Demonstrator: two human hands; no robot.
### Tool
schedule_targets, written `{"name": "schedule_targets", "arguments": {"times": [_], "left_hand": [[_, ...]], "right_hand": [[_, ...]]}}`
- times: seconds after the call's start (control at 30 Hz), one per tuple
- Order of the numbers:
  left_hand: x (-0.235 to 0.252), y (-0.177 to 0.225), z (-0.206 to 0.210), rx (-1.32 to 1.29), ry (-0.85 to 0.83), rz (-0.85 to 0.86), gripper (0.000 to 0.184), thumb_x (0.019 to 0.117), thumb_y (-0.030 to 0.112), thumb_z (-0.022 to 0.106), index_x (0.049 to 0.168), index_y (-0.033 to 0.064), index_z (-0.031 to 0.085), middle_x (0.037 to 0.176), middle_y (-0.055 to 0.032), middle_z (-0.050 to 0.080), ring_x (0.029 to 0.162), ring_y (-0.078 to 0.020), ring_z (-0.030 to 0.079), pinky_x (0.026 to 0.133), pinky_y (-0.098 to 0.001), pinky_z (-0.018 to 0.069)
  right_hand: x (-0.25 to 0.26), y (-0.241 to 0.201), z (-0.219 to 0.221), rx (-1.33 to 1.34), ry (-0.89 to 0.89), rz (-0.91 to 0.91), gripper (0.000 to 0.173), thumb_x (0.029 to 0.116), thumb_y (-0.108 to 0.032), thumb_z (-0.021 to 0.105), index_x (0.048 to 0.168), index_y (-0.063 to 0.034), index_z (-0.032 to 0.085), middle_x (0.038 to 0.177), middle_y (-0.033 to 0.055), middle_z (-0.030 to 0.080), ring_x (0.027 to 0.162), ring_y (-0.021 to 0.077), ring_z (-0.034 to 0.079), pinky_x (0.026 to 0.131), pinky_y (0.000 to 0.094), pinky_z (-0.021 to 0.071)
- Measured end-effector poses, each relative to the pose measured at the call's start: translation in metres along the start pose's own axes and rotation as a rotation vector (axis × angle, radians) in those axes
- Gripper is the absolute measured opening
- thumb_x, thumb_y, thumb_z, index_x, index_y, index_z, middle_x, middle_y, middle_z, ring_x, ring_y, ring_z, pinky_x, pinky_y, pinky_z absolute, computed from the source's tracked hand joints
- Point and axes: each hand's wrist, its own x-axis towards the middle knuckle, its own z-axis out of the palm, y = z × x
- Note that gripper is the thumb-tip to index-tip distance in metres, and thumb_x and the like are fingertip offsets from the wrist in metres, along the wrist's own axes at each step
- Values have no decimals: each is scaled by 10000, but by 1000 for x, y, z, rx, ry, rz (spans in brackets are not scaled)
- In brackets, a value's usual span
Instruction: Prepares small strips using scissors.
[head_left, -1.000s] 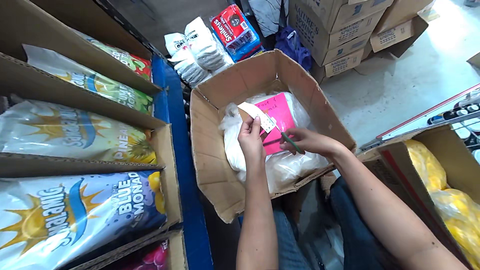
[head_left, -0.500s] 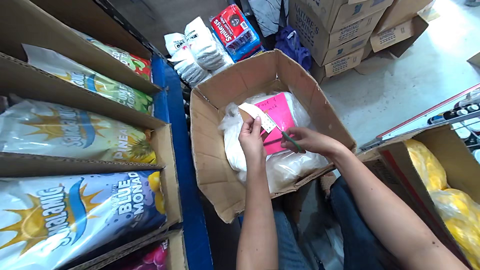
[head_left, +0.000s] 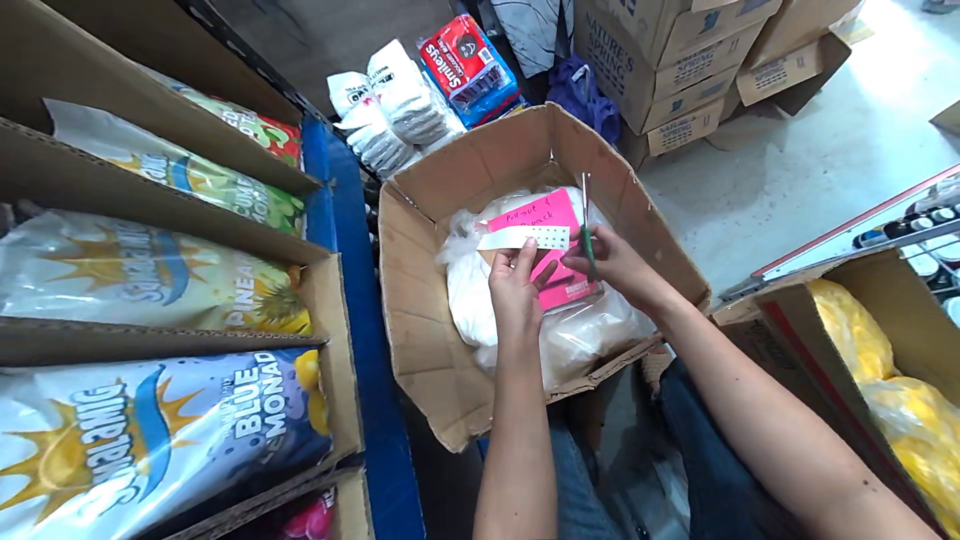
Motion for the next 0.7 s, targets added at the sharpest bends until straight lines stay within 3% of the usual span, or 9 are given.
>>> {"name": "schedule_targets", "arguments": {"times": [0.23, 0.47, 0.6, 0.7], "left_hand": [[-13, -3, 10, -33, -25, -10, 46, 1016, 25, 578, 1048, 54, 562, 899, -45, 681, 786, -141, 713, 715, -298, 615], [-14, -4, 11, -68, -46, -5, 57, 1012, 12, 577, 1008, 68, 575, 863, -34, 687, 748, -124, 709, 690, -284, 616], [-12, 0, 7, -137, -71, -44, 119, 1076, 151, 496, 1051, 88, 594, 901, -39, 702, 810, -132, 712, 716, -282, 603], [-9, 4, 3, -191, -18, -72, 183, 1087, 237, 481, 1051, 123, 619, 868, -4, 684, 754, -94, 685, 674, -245, 586]], "right_hand": [[1, 6, 3, 254, 156, -203, 387, 933, 45, 637, 1288, -51, 517, 922, 8, 635, 706, 36, 588, 627, 184, 501], [4, 8, 0, 358, 201, -228, 339, 951, 49, 598, 1263, -61, 522, 883, -9, 636, 689, 26, 577, 630, 173, 493], [4, 8, -4, 382, 193, -201, 337, 947, 21, 610, 1261, -79, 538, 901, -11, 646, 721, 32, 597, 645, 185, 503], [4, 7, -7, 406, 193, -176, 336, 951, 18, 605, 1262, -89, 538, 916, -15, 650, 739, 31, 604, 667, 194, 511]]}}
